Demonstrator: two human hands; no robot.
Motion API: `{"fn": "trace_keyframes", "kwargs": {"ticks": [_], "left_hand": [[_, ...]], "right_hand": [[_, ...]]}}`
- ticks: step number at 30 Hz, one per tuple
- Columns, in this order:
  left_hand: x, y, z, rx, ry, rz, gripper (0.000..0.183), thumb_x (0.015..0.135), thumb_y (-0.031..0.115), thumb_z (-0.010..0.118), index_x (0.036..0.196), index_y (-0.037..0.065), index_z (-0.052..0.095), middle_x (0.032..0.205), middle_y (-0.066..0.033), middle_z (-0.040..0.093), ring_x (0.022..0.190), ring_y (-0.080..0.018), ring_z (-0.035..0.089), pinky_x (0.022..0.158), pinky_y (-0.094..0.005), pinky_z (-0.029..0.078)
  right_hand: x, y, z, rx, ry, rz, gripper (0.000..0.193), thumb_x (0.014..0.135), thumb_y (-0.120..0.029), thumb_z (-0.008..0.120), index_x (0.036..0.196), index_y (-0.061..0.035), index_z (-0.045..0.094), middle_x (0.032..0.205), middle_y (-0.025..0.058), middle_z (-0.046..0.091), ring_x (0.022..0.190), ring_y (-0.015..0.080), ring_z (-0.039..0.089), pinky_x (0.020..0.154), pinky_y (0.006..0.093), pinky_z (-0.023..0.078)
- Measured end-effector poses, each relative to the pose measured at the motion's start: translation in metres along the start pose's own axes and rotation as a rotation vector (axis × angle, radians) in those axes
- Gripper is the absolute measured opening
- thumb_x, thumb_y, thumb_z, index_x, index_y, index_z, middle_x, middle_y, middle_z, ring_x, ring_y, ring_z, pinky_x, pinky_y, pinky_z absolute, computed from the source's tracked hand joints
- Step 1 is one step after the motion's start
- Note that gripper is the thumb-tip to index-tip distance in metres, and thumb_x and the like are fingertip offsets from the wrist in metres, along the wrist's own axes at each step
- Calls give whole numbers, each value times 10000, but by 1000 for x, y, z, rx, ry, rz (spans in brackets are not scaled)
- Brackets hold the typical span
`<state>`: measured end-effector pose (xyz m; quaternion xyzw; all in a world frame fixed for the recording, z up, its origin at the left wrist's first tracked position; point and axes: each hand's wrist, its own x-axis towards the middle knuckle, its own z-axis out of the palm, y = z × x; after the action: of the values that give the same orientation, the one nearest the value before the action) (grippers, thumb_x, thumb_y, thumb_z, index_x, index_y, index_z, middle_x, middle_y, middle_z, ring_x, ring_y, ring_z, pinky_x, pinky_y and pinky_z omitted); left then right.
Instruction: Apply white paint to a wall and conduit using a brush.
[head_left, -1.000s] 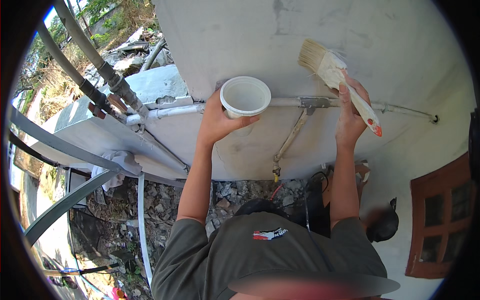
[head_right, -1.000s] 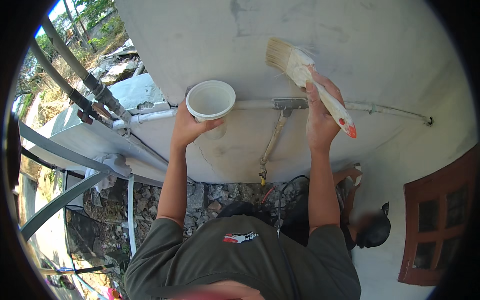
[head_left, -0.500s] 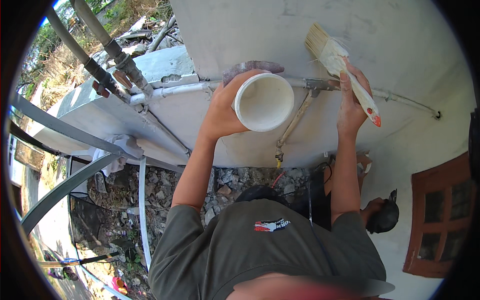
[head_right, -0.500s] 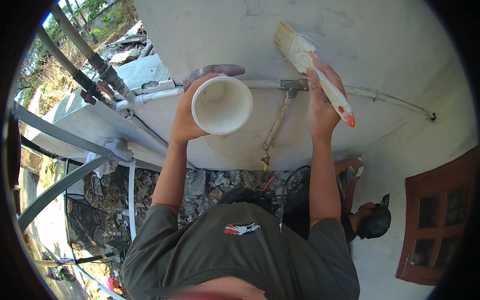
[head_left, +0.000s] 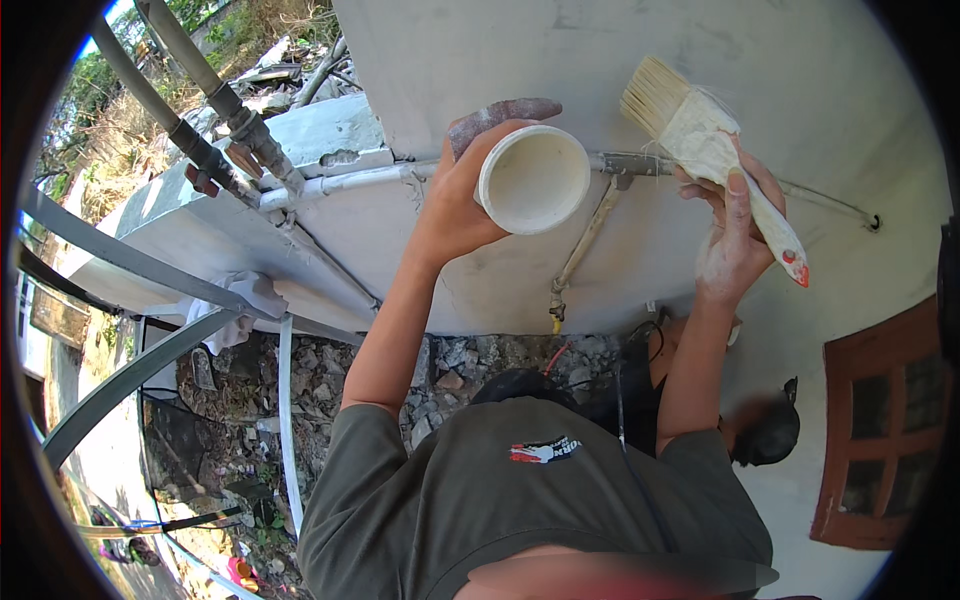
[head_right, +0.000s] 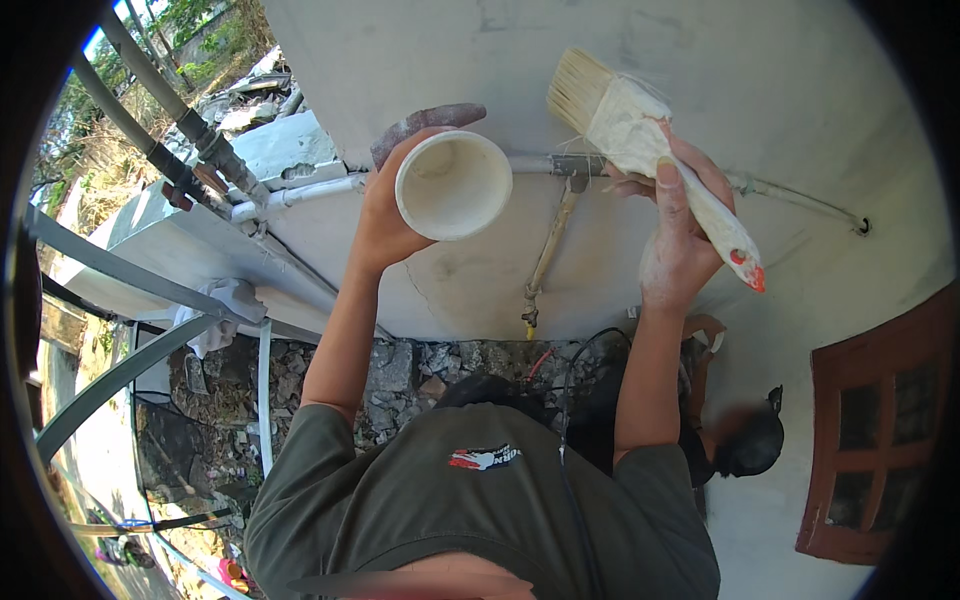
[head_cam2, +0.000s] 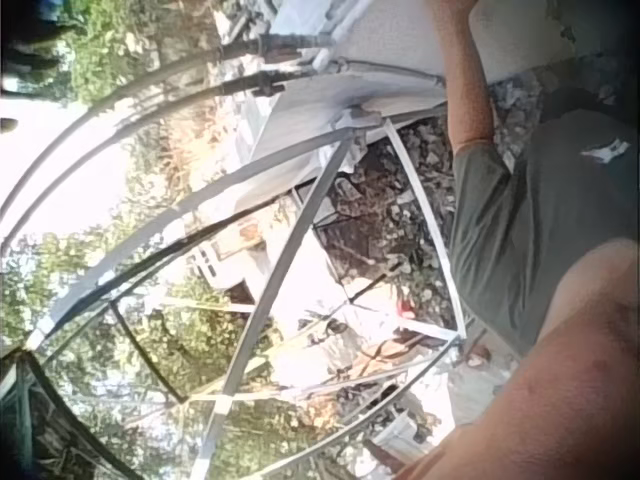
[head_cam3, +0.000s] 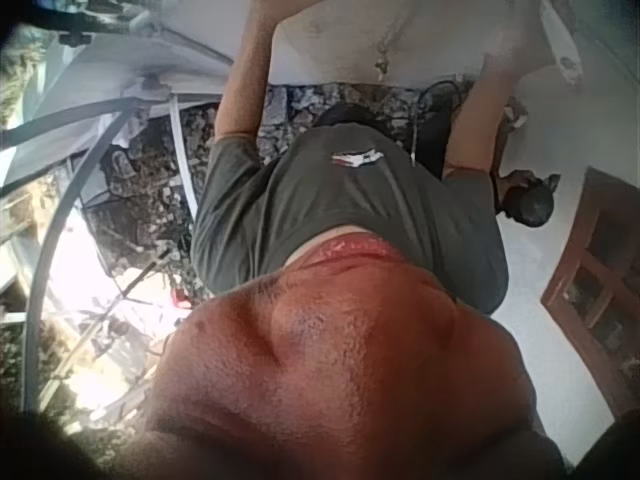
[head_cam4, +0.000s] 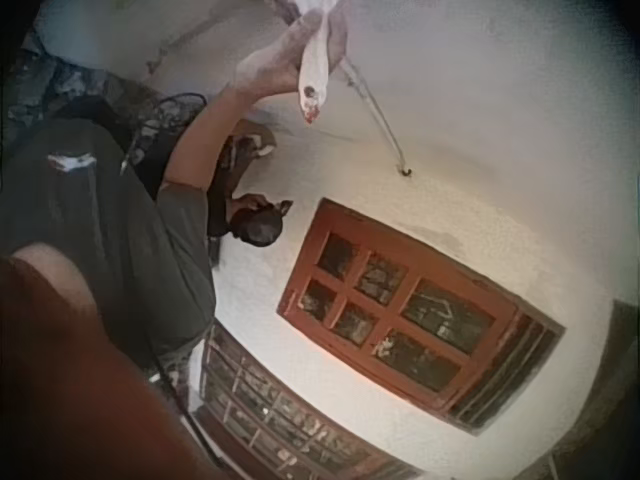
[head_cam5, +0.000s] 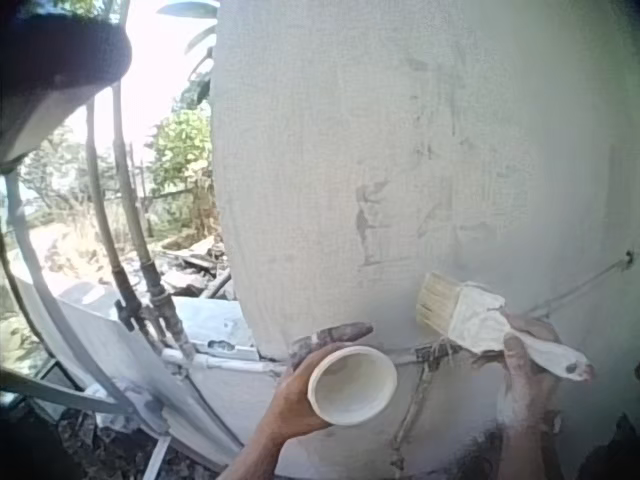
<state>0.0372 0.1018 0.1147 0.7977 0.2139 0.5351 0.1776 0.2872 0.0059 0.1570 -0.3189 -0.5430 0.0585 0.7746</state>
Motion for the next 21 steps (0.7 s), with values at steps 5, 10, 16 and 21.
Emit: {"fn": "trace_keyframes", "kwargs": {"ticks": [5,10,16,21], "left_hand": [[12,-8,7,-25,-15,-6,787,610,200,893,1325,127,572,1283,-52,641,1203,-306,562,1031,-433,420],[22,-17,14,42,-5,93,861,564,193,923,1320,29,546,1237,-113,660,1123,-275,654,959,-390,516],[29,-29,21,30,-27,142,861,554,232,926,1308,38,557,1212,-106,672,1097,-274,666,938,-385,521],[34,-37,21,-40,-35,104,818,540,255,922,1273,99,593,1202,-94,664,1052,-315,633,933,-408,494]], "right_hand": [[2,-35,-16,163,-246,-103,284,974,-77,578,1212,74,542,1127,272,648,783,335,701,538,386,610],[-17,-22,13,49,-294,136,208,920,-43,678,1113,33,657,1066,139,677,869,192,667,641,287,590],[-6,-12,39,-57,-372,253,207,883,-55,730,1084,-10,701,1058,83,678,894,127,646,706,258,550],[9,-9,55,-212,-467,80,237,859,-44,751,1093,-37,711,1030,51,669,866,92,630,733,243,530]]}}
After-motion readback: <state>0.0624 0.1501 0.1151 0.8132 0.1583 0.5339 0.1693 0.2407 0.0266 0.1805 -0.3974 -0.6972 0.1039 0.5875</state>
